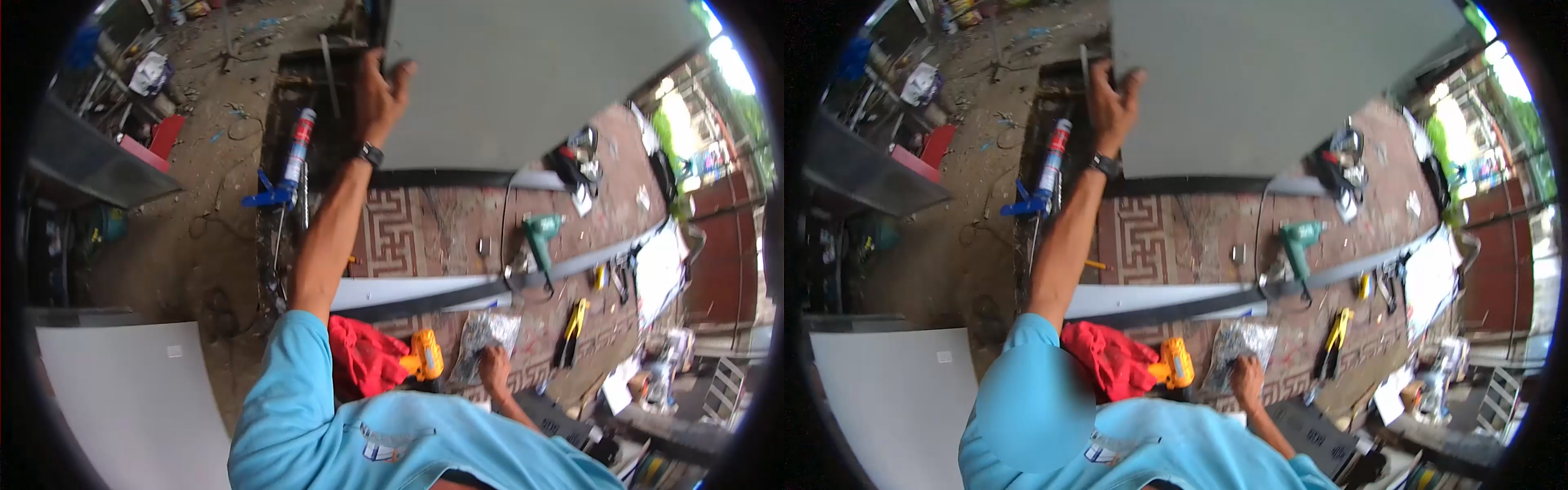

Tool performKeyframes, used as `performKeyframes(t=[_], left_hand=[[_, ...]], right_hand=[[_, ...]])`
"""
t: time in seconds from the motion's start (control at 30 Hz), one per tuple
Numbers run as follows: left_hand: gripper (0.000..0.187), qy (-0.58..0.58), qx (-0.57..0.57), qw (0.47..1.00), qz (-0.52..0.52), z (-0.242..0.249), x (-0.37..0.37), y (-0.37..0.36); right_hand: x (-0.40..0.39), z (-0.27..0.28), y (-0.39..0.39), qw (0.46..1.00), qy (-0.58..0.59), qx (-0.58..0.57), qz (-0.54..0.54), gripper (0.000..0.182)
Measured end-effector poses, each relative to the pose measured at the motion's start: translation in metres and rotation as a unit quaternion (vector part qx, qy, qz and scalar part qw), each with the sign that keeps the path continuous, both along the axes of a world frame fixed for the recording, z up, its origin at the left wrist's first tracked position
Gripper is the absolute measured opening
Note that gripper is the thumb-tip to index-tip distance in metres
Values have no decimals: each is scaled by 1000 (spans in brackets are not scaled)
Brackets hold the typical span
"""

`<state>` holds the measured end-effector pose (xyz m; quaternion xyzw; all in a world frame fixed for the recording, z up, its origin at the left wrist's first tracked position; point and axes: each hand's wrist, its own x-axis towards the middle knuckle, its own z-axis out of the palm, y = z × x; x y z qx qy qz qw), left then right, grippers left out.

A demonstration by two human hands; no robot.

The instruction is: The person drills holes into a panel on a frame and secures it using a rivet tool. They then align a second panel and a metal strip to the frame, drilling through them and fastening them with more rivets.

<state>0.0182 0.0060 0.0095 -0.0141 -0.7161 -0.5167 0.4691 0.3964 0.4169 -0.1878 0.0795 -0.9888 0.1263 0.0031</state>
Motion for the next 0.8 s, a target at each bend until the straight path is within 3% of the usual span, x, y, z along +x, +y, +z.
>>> performKeyframes(t=[0.13,0.2,0.33,0.43,0.47,0.6,0.73,0.8], left_hand=[[56,15,0,999,36,-8,-7,0],[48,18,37,998,-53,-7,-8,-1],[46,85,-5,996,-12,-8,-8,-1],[46,90,3,995,-37,-7,-9,-2],[46,92,6,995,-36,-6,-8,-2],[45,75,28,995,-61,-3,-5,-4],[44,74,31,995,-56,-5,-5,-2],[44,70,31,995,-63,-5,-4,-2]], right_hand=[[-4,8,12,997,-64,41,1,11],[-12,28,13,994,-106,37,-3,9],[-36,65,9,973,-218,72,-30,18],[-39,58,21,976,-208,52,-37,24],[-41,53,30,946,-303,113,-13,27],[-20,31,46,886,-439,140,47,35],[-10,41,48,898,-423,107,60,38],[-37,54,45,815,-577,-49,-14,31]])
